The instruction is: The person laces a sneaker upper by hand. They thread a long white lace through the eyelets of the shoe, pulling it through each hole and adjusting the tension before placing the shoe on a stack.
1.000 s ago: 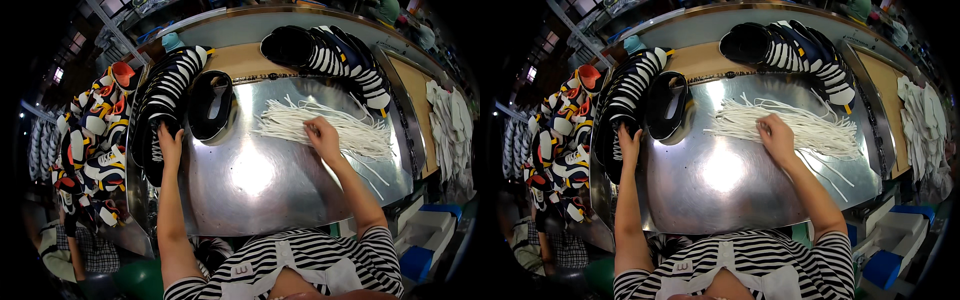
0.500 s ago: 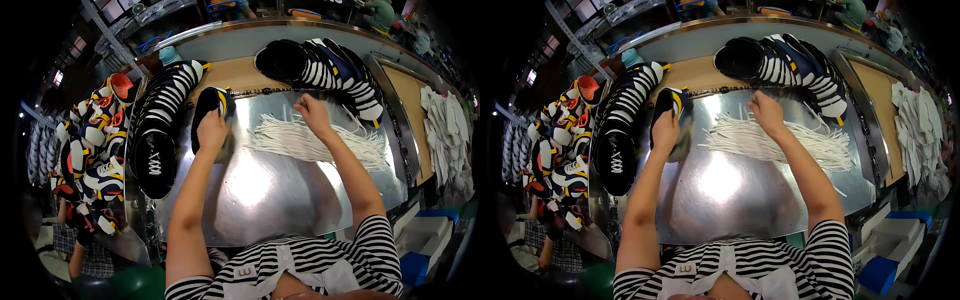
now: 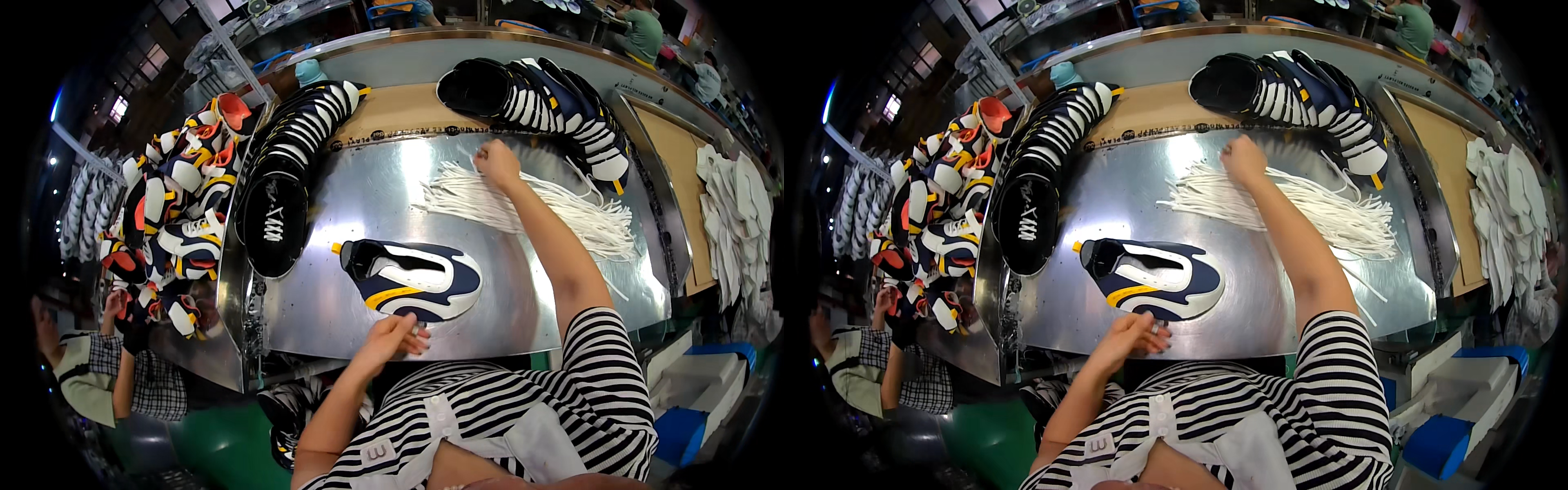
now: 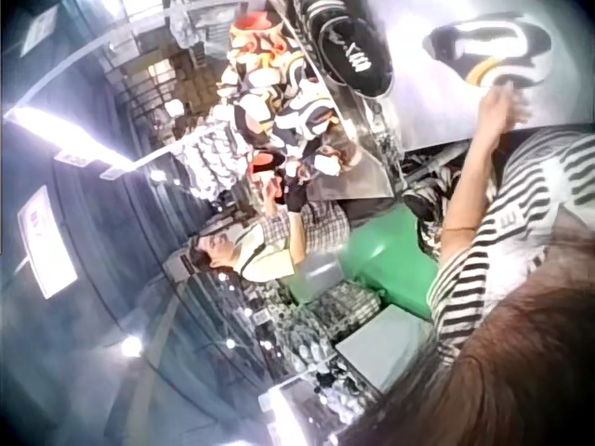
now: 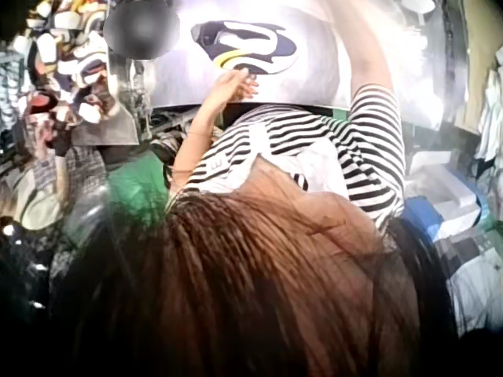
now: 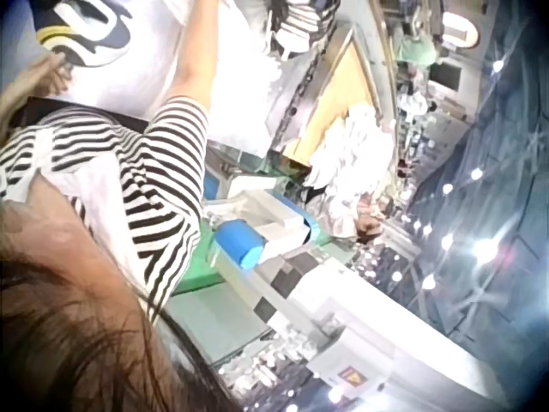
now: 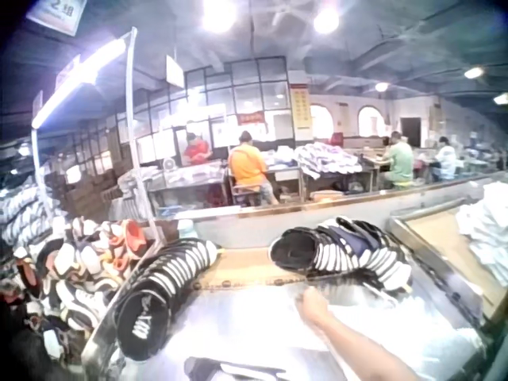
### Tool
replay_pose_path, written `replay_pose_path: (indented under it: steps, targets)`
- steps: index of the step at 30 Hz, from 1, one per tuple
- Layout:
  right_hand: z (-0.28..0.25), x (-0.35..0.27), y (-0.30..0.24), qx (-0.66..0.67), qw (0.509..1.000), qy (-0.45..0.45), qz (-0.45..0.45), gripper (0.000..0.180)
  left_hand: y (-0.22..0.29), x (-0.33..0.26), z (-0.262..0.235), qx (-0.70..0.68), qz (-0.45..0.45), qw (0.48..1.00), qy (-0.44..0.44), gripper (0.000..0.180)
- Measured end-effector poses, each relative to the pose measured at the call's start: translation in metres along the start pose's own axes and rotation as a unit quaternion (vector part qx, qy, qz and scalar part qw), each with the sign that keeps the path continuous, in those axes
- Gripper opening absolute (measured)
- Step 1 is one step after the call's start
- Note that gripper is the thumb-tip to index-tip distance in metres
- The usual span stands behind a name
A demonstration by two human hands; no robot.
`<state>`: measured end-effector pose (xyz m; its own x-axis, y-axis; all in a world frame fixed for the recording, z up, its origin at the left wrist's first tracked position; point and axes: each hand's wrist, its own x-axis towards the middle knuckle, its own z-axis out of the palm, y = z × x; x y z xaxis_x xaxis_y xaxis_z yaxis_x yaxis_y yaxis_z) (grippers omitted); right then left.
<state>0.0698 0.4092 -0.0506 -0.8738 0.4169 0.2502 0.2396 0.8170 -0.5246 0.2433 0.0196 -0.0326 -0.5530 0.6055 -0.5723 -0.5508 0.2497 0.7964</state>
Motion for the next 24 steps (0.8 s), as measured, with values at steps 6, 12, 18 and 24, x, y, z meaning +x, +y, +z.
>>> replay_pose_path:
  steps: [6,12,18,24]
  targets:
    - [-0.166,-0.081,-0.106,0.418,0.902,-0.03,-0.102,0.013,0.047,-0.053,0.01,0.396,0.333,0.832,0.201,0.011]
    - [-0.353,-0.235,-0.063,0.75,0.551,-0.031,-0.365,0.016,0.072,-0.009,0.026,0.588,0.43,0.626,0.276,0.022]
    - [-0.157,-0.243,-0.07,0.491,0.867,-0.083,0.024,0.019,0.067,-0.006,0.003,0.588,0.314,0.711,0.222,0.031]
    - [-0.021,-0.24,-0.1,0.608,0.732,-0.206,0.229,0.015,0.082,0.03,-0.025,0.367,-0.034,0.929,0.025,0.057]
